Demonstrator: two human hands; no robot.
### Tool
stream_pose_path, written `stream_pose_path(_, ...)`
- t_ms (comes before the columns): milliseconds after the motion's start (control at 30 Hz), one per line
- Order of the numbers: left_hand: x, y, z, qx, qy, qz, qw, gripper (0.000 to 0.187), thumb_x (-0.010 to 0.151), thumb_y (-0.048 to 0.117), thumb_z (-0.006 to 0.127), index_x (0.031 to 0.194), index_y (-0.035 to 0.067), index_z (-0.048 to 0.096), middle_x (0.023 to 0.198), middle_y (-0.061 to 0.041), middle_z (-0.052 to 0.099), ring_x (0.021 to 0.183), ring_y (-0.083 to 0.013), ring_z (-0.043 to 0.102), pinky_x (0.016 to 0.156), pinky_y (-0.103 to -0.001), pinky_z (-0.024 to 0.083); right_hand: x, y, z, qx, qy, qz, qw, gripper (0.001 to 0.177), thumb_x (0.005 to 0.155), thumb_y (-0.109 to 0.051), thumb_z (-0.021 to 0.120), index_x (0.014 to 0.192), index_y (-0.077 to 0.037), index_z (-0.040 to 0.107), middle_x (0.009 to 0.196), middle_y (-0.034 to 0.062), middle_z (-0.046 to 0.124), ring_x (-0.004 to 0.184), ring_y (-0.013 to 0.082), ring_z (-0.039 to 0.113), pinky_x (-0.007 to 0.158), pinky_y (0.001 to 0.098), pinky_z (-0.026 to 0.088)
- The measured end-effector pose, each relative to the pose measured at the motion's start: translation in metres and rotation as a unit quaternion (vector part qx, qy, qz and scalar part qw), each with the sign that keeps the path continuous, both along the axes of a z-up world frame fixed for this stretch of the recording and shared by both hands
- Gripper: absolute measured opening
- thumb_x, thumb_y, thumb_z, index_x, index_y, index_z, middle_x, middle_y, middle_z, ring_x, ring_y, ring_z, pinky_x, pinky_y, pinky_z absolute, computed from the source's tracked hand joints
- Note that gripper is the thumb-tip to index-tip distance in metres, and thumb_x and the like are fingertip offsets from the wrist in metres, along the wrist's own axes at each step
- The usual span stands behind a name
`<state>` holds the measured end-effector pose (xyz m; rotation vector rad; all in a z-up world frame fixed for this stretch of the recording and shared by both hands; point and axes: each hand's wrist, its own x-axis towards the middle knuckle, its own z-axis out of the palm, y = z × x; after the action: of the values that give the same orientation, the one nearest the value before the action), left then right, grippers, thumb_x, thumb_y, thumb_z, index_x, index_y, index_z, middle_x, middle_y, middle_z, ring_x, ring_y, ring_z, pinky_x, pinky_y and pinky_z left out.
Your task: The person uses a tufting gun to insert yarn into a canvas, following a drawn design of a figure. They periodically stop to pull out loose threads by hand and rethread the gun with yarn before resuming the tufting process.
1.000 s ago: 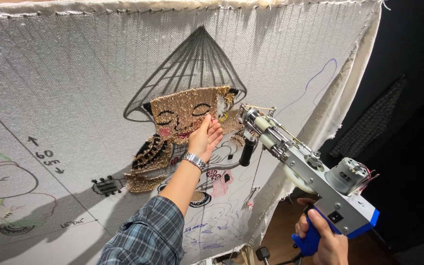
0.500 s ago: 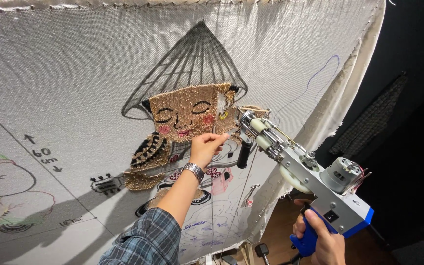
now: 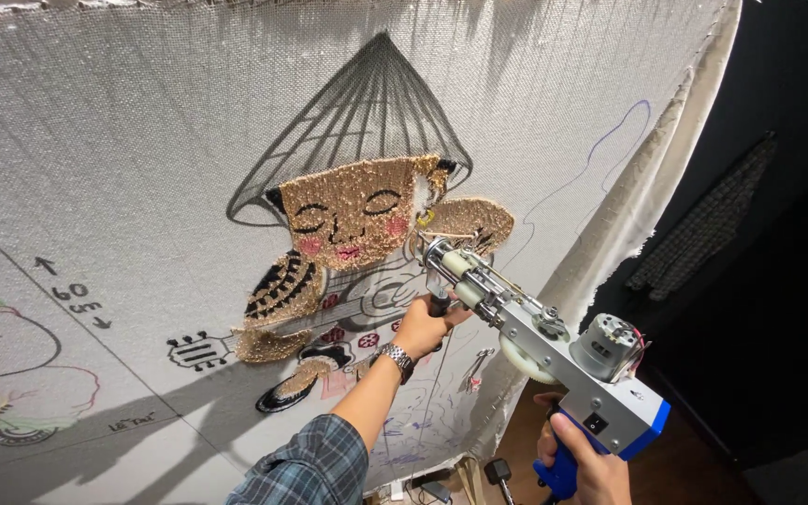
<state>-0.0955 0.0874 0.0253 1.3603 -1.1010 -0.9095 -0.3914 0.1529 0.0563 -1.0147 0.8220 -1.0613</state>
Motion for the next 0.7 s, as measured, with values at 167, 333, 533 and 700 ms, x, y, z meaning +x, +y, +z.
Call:
stream_pose_path(167,0.005,-0.016,-0.039,-0.018,0.05,0.027,0.998,0.032,0.083,0.03,0.082,0.101,0.005,0.075,0.07,0.004,0.068,0.056,-0.0058,0.055,0.053,-0.025,0.046,0.005,0.001,-0.006,-0.002,0.019,-0.028,0.999,0.042,0.082,-0.011,0.071,0.115,0.013,0.065,0.063,0.0113,0.055,0.051,0.0189,0.052,0.045,0.0336,0.042)
stream_pose_path(333,0.007,-0.007,-0.033,0.0,0.02,0.022,1.0,0.026,0.085,0.029,0.082,0.092,0.004,0.076,0.067,0.003,0.064,0.057,-0.0061,0.05,0.053,-0.026,0.042,0.012,0.002,-0.004,-0.023,0.048,-0.031,0.998,0.04,0.081,-0.011,0.071,0.112,0.013,0.066,0.059,0.0118,0.055,0.048,0.0202,0.053,0.044,0.0345,0.043)
stream_pose_path(533,0.012,-0.006,-0.036,-0.015,-0.013,0.02,1.0,0.027,0.085,0.029,0.083,0.085,0.004,0.074,0.067,0.003,0.064,0.06,-0.0051,0.052,0.058,-0.026,0.046,0.018,0.004,-0.001,-0.037,0.057,-0.028,0.997,0.039,0.081,-0.012,0.071,0.109,0.014,0.066,0.057,0.0114,0.055,0.046,0.02,0.053,0.043,0.0336,0.043)
stream_pose_path(700,0.015,-0.008,-0.04,-0.007,-0.017,0.025,1.0,0.028,0.084,0.03,0.082,0.087,0.003,0.075,0.068,0.003,0.066,0.062,-0.0052,0.054,0.06,-0.026,0.048,0.021,0.004,-0.003,-0.03,0.055,-0.03,0.998,0.039,0.082,-0.012,0.071,0.11,0.014,0.066,0.058,0.0107,0.055,0.047,0.0197,0.053,0.043,0.0337,0.043)
